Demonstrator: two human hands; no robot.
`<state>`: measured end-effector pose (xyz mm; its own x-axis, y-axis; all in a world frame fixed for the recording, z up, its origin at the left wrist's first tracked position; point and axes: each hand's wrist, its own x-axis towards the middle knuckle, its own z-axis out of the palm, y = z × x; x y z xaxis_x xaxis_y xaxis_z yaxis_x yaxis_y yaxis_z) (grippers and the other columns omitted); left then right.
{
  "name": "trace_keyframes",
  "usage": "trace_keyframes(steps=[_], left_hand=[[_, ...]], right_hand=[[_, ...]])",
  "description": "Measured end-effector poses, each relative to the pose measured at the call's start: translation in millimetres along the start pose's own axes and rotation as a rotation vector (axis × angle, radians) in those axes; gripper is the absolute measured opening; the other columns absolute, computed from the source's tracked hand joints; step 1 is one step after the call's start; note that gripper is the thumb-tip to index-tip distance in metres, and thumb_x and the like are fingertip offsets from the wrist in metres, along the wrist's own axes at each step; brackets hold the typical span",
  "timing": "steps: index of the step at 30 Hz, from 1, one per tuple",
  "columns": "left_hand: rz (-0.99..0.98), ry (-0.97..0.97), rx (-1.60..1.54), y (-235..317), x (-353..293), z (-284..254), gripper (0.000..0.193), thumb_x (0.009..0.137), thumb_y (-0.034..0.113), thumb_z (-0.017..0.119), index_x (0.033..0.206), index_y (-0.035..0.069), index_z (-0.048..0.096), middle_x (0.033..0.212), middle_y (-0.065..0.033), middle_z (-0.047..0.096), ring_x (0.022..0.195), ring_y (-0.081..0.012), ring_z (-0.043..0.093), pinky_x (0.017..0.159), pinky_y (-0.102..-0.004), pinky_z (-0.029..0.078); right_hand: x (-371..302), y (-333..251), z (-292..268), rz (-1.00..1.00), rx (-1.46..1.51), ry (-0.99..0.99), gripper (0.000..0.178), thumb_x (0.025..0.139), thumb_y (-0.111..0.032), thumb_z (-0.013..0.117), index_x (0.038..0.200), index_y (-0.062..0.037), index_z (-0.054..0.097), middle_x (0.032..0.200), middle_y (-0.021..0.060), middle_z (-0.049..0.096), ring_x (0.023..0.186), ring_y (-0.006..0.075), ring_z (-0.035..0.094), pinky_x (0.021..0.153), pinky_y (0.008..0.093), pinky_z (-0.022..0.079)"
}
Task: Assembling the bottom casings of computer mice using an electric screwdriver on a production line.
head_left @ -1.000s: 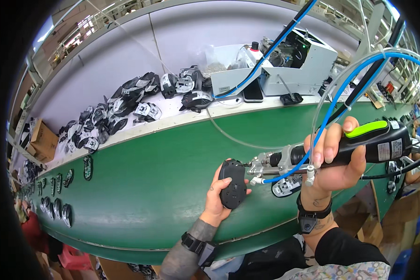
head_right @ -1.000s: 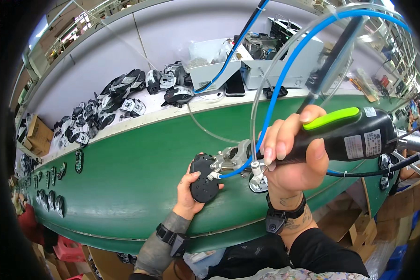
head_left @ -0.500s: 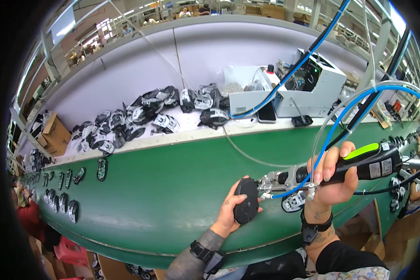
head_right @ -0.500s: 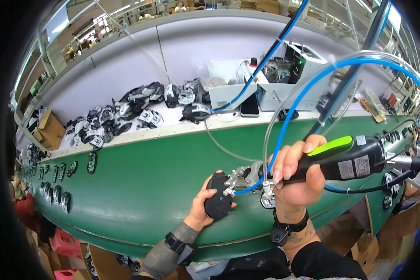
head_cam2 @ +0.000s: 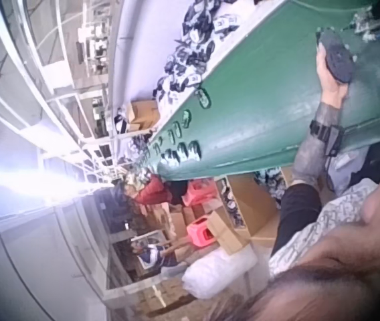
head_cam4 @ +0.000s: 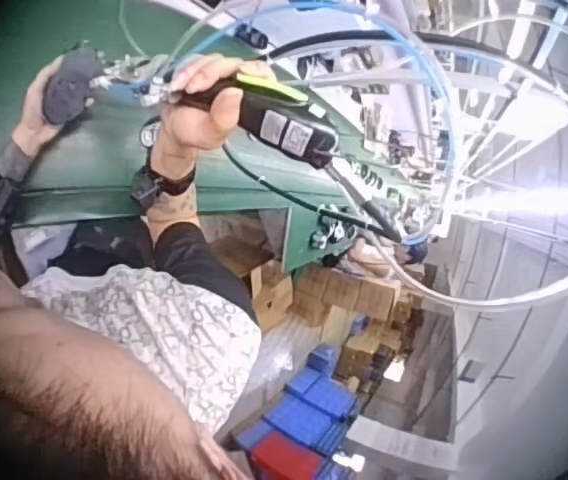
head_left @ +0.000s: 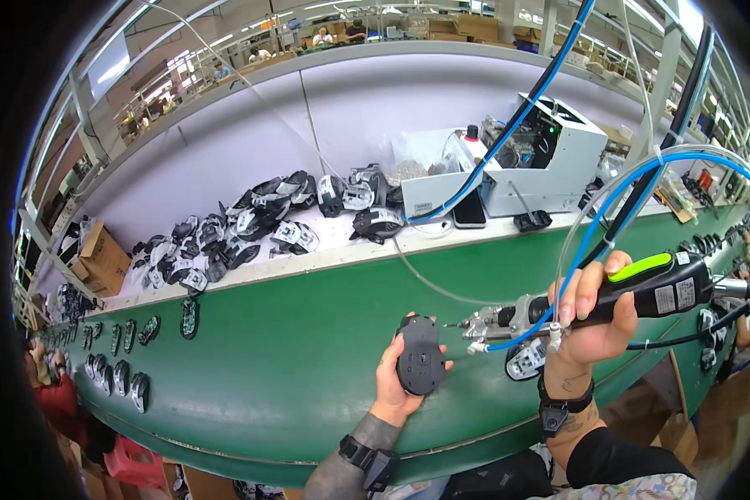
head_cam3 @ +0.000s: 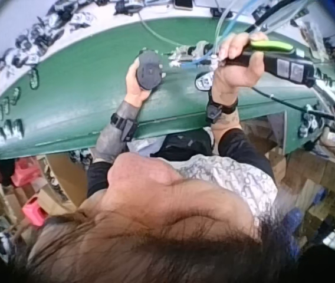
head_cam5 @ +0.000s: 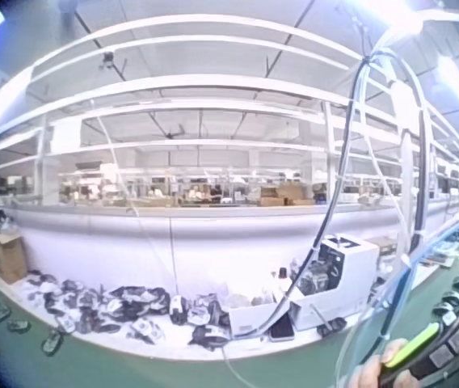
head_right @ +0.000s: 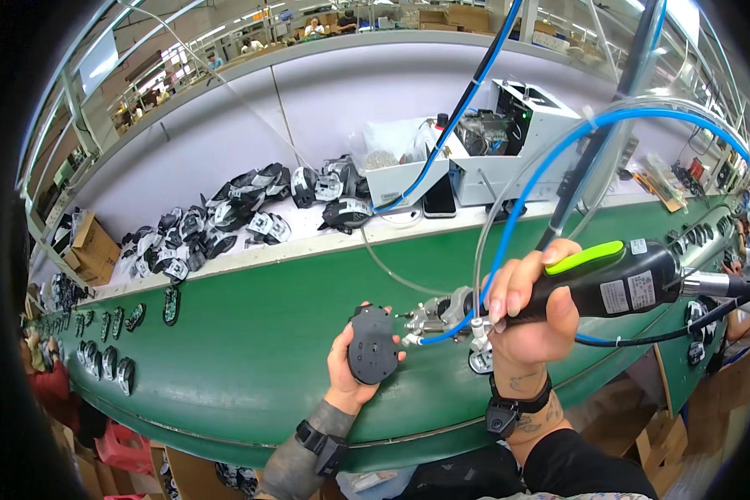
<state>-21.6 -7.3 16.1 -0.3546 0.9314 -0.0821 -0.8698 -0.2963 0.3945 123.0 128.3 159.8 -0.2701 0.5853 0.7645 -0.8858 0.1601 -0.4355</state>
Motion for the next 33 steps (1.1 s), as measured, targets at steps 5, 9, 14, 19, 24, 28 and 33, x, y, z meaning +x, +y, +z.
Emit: trace_keyframes(steps=[5,9,14,19,24,28,33], left_hand=[[-0.001,-0.003,0.009,-0.7,0.2,-0.2,0.05,0.09,0.03,0.043,0.136,0.015,0.031,0.13,-0.0108,0.043,0.095,-0.0277,0.057,0.077,-0.0478,0.052],[0.009,-0.036,0.03,0.6,1.5,-0.2,0.051,0.089,0.029,0.043,0.136,0.015,0.03,0.131,-0.0114,0.041,0.096,-0.0278,0.057,0.077,-0.0478,0.052],[0.012,-0.063,0.028,-2.7,-2.5,-0.1,0.053,0.088,0.028,0.044,0.137,0.014,0.028,0.132,-0.0116,0.04,0.096,-0.0278,0.056,0.078,-0.0479,0.052],[0.015,-0.047,0.036,-5.3,-7.1,0.2,0.055,0.087,0.028,0.046,0.137,0.014,0.028,0.133,-0.012,0.039,0.096,-0.0279,0.056,0.078,-0.048,0.052],[0.027,-0.1,0.015,-4.7,-5.7,6.6,0.056,0.086,0.027,0.048,0.137,0.014,0.028,0.131,-0.0126,0.04,0.093,-0.029,0.057,0.076,-0.0475,0.052],[0.022,-0.115,0.045,-5.7,0.3,11.3,0.056,0.086,0.027,0.049,0.137,0.014,0.029,0.13,-0.0129,0.041,0.091,-0.0285,0.058,0.074,-0.0455,0.053],[0.125,0.052,0.122,-0.8,3.7,-1.8,0.049,0.089,0.03,0.044,0.134,0.012,0.034,0.124,-0.0111,0.046,0.091,-0.0251,0.058,0.072,-0.043,0.054]], right_hand=[[-0.7,3.6,0.3,-0.002,0.032,-0.029,0.033,0.09,-0.032,0.046,0.106,-0.0045,0.038,0.065,0.0041,0.045,0.051,0.0149,0.045,0.054,0.0298,0.038],[-3.1,5.4,-0.4,0.0,0.024,-0.032,0.034,0.09,-0.032,0.046,0.107,-0.0044,0.038,0.066,0.0046,0.046,0.052,0.0152,0.046,0.055,0.0308,0.039],[-5.7,4.8,-2.1,0.0,0.036,-0.048,0.034,0.091,-0.032,0.046,0.108,-0.0042,0.037,0.067,0.005,0.046,0.053,0.0157,0.046,0.057,0.0319,0.04],[-6.8,1.6,-1.5,0.007,0.046,-0.066,0.034,0.091,-0.033,0.045,0.108,-0.0046,0.038,0.067,0.0052,0.047,0.053,0.0158,0.047,0.059,0.0327,0.041],[-5.1,5.6,-2.1,0.043,0.069,-0.09,0.032,0.09,-0.034,0.046,0.105,-0.0056,0.039,0.069,0.0049,0.047,0.055,0.0159,0.047,0.06,0.0323,0.04],[-1.4,-1.5,-0.8,0.043,0.096,-0.116,0.036,0.09,-0.035,0.045,0.108,-0.005,0.04,0.069,0.0053,0.047,0.059,0.0164,0.047,0.059,0.0308,0.036],[-7.0,-3.0,4.4,0.045,0.158,-0.072,0.04,0.09,-0.036,0.046,0.113,-0.0042,0.04,0.069,0.0074,0.049,0.057,0.0187,0.049,0.049,0.0292,0.039]])
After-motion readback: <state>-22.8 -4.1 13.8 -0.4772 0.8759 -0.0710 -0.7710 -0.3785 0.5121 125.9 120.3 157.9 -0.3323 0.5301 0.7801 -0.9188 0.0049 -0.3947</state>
